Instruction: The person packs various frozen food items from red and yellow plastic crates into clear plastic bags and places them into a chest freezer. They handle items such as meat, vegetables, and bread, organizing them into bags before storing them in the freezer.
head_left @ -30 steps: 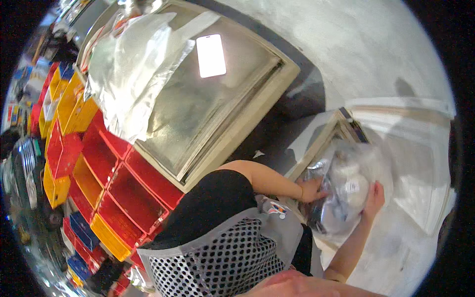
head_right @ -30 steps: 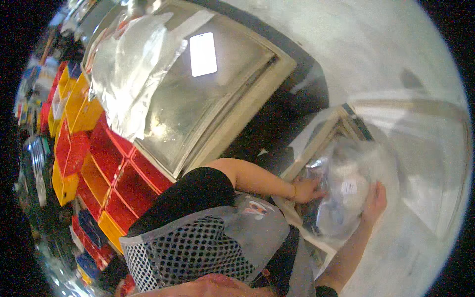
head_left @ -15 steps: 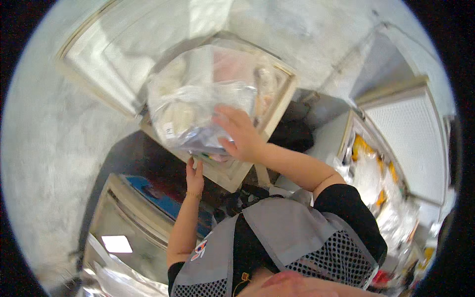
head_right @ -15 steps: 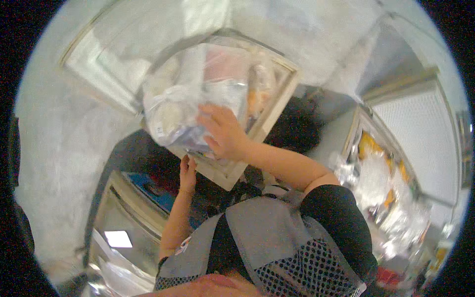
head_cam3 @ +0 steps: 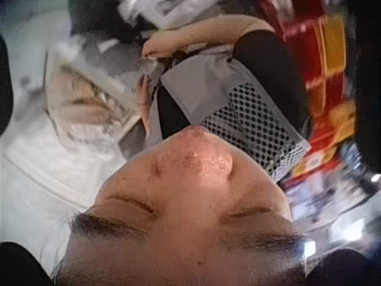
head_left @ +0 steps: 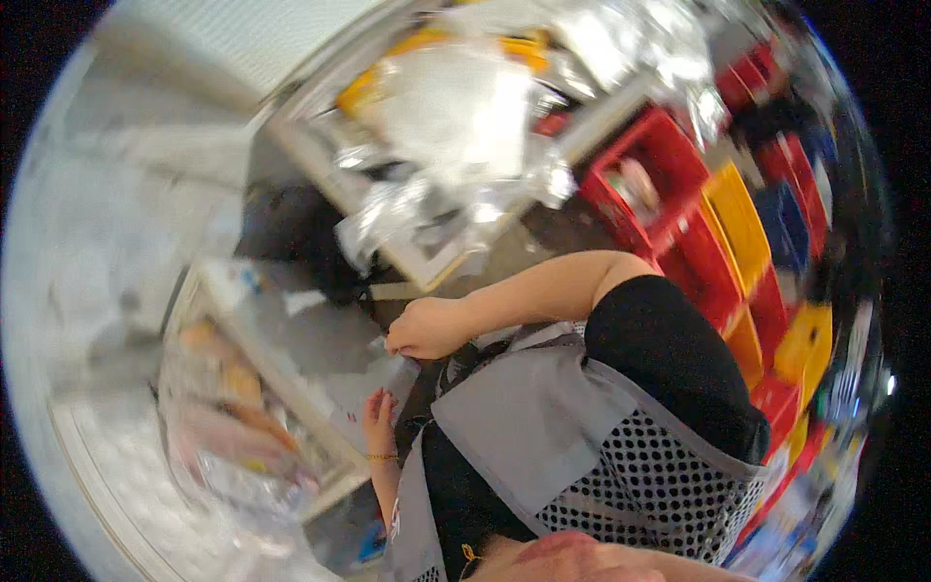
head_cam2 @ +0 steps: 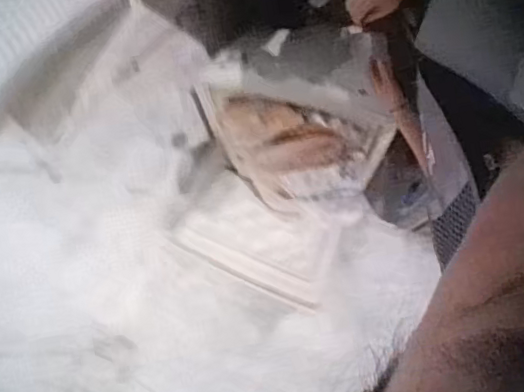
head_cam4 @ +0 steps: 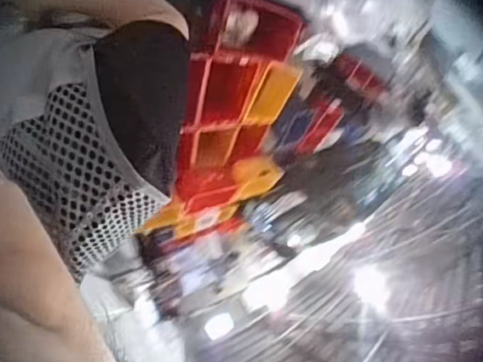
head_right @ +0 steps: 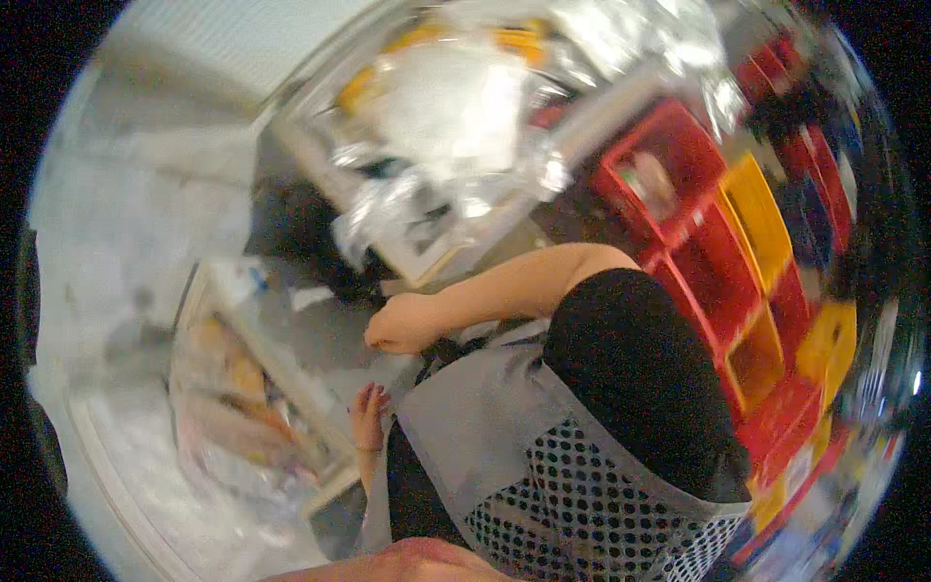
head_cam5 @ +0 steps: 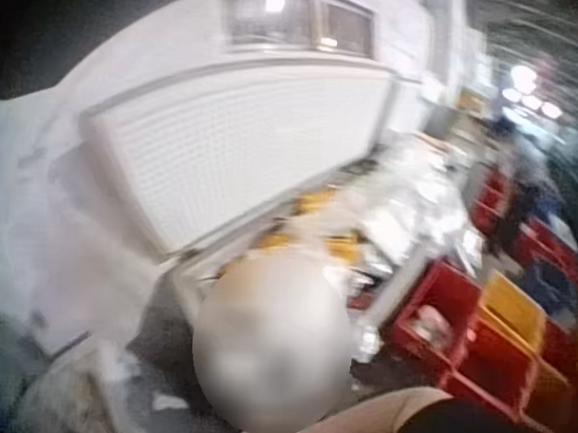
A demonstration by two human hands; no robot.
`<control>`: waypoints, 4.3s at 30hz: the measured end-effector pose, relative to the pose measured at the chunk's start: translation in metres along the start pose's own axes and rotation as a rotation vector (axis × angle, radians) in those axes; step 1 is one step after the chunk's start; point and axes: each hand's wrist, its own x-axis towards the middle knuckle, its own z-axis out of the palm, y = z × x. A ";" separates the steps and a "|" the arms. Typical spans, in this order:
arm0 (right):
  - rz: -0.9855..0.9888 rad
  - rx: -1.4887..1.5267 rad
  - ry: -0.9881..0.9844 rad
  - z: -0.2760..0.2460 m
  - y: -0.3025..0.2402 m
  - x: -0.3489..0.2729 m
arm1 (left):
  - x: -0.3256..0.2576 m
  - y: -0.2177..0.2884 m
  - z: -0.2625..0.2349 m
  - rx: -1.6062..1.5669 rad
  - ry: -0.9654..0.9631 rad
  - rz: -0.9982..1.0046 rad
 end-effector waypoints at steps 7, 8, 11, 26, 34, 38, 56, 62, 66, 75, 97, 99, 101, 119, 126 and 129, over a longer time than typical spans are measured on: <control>0.739 0.264 0.505 -0.054 0.107 -0.188 | 0.064 0.147 0.143 0.459 -0.360 0.287; 0.931 0.299 0.534 -0.052 0.123 -0.215 | 0.069 0.166 0.163 0.490 -0.372 0.357; 1.339 0.204 0.643 -0.024 0.156 -0.300 | 0.089 0.218 0.233 0.600 -0.531 0.541; 2.047 0.604 1.324 0.108 0.329 -0.647 | 0.181 0.247 0.688 1.316 -0.652 1.219; 1.939 0.480 0.970 0.087 0.603 -0.773 | 0.230 0.216 0.690 1.572 -0.422 1.291; 1.961 0.394 0.985 0.097 0.699 -0.796 | 0.215 0.226 0.652 1.472 -0.600 0.837; 1.913 0.392 1.283 0.130 0.705 -0.710 | 0.221 0.204 0.700 1.701 -0.527 0.730; 2.205 0.575 0.907 0.127 0.731 -0.703 | 0.226 0.201 0.701 1.704 -0.536 0.746; 2.172 0.507 1.269 0.142 0.752 -0.713 | 0.225 0.200 0.700 1.699 -0.526 0.768; 1.893 0.573 1.447 0.134 0.739 -0.741 | 0.220 0.199 0.696 1.669 -0.514 0.799; 1.404 0.165 0.869 -0.175 0.367 -0.689 | 0.204 0.221 0.726 1.456 -0.322 1.308; 1.262 0.140 0.704 -0.199 0.298 -0.658 | 0.191 0.230 0.732 1.293 -0.397 1.640; 1.122 0.110 0.579 -0.217 0.233 -0.625 | 0.167 0.237 0.747 0.979 -0.471 1.876; 0.540 -0.193 0.106 -0.175 0.004 -0.387 | 0.103 0.482 0.614 -0.061 -0.114 0.796; 0.735 -0.076 0.010 -0.247 0.034 -0.394 | 0.112 0.482 0.368 0.798 0.389 1.324; 0.705 -0.276 -0.078 -0.311 0.038 -0.389 | 0.106 0.394 0.304 0.911 0.433 1.314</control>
